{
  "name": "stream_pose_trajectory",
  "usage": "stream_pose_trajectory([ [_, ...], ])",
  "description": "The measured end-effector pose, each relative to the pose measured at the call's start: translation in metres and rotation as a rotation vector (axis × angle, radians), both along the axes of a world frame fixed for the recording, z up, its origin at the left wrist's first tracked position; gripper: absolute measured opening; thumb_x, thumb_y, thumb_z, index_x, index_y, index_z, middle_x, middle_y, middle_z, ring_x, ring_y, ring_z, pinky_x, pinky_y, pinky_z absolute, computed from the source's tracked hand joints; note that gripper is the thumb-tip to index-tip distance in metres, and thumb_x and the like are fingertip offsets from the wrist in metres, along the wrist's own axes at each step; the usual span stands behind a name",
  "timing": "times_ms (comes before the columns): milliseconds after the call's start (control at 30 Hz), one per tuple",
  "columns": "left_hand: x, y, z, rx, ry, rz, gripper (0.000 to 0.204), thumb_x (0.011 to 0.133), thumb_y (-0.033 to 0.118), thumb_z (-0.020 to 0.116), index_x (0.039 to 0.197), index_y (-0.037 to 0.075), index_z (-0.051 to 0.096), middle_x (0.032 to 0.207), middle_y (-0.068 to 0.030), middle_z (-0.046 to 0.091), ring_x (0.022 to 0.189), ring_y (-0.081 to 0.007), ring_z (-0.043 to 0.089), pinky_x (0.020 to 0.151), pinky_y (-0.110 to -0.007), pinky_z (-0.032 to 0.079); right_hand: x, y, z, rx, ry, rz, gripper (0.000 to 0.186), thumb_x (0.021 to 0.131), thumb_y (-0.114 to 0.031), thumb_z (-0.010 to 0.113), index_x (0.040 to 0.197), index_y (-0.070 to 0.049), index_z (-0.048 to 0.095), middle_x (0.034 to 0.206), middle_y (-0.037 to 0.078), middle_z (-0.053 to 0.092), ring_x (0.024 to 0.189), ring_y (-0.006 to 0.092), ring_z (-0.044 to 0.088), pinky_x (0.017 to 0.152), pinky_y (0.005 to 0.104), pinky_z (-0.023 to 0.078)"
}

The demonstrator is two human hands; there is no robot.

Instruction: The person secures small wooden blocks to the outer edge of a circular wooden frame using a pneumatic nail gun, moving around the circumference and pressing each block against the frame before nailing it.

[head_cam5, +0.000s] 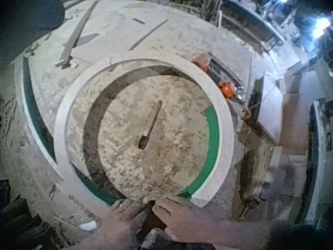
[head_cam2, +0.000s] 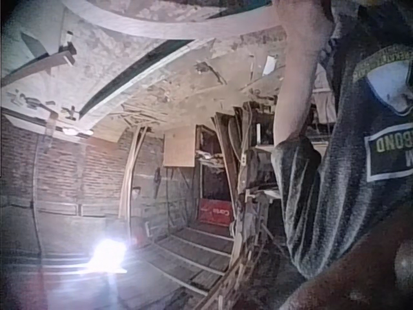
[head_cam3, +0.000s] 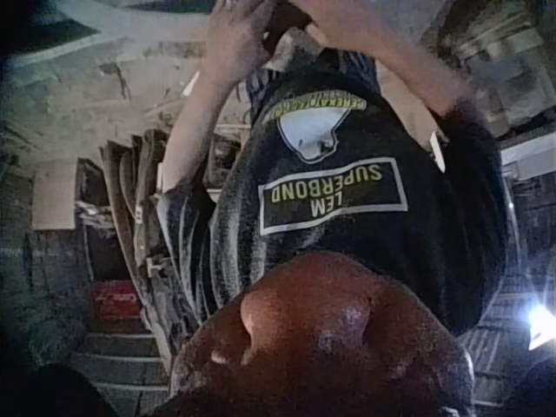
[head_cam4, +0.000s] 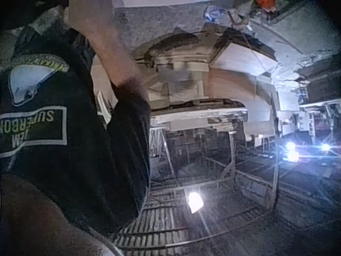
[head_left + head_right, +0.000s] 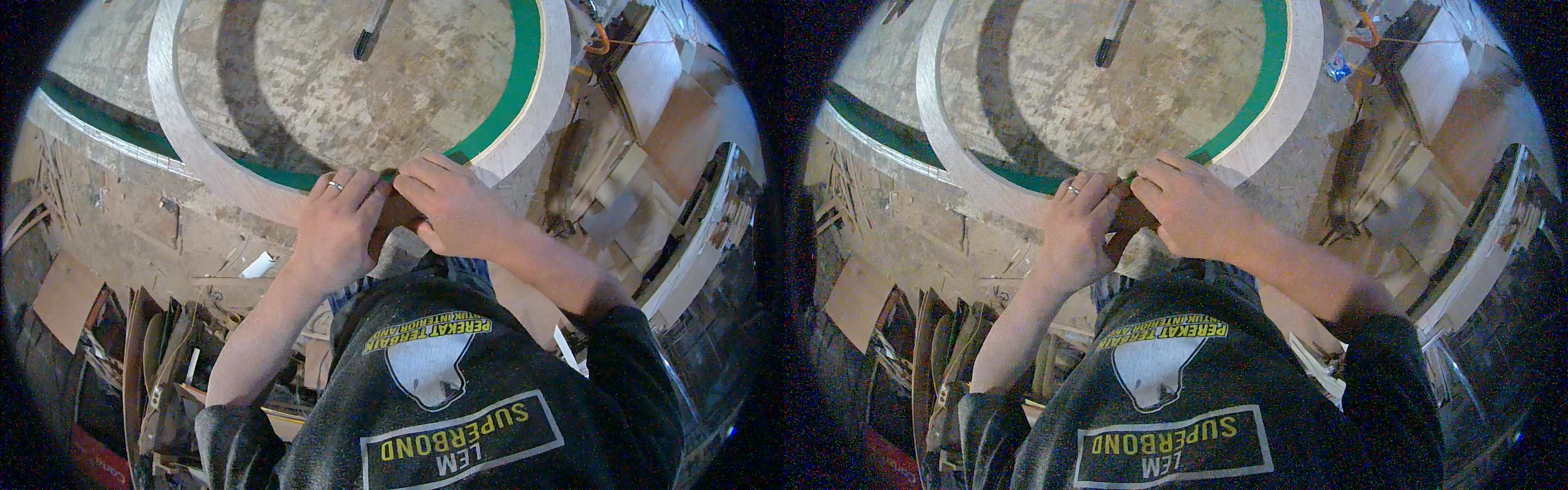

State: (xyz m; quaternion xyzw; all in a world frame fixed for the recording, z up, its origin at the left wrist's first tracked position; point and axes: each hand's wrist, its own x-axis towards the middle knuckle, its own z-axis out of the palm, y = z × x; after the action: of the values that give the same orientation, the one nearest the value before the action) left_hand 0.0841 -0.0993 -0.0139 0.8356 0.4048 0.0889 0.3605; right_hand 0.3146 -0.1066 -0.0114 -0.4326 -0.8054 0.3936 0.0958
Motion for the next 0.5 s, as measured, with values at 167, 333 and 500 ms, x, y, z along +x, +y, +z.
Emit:
stream_pose_trajectory([
  [167,-0.001,0.000,-0.007,0.059,-0.049,-0.053,0.052,0.064,0.012,0.082,0.112,-0.003,0.070,0.115,-0.0146,0.062,0.110,-0.0339,0.061,0.096,-0.044,0.048,0.003,0.002,-0.001,0.016,0.015,0.046,0.053,0.065,-0.011,0.081,0.114,0.003,0.064,0.117,0.019,0.064,0.115,0.0407,0.062,0.101,0.0474,0.054],
  [333,-0.003,0.002,-0.005,0.068,-0.058,-0.062,0.044,0.064,0.011,0.082,0.104,-0.002,0.069,0.113,-0.0149,0.061,0.109,-0.0351,0.061,0.098,-0.046,0.048,0.003,0.008,-0.002,0.018,0.016,0.068,0.055,0.064,-0.013,0.080,0.115,0.001,0.066,0.117,0.017,0.066,0.111,0.0389,0.064,0.093,0.0471,0.057],
  [500,-0.001,0.003,-0.004,0.046,-0.044,-0.051,0.041,0.066,0.012,0.082,0.103,-0.001,0.068,0.111,-0.0136,0.061,0.108,-0.0349,0.061,0.100,-0.046,0.047,0.004,0.007,-0.010,0.020,0.007,0.040,0.055,0.065,-0.015,0.081,0.116,-0.002,0.067,0.116,0.014,0.068,0.110,0.0365,0.065,0.089,0.0468,0.059],
])
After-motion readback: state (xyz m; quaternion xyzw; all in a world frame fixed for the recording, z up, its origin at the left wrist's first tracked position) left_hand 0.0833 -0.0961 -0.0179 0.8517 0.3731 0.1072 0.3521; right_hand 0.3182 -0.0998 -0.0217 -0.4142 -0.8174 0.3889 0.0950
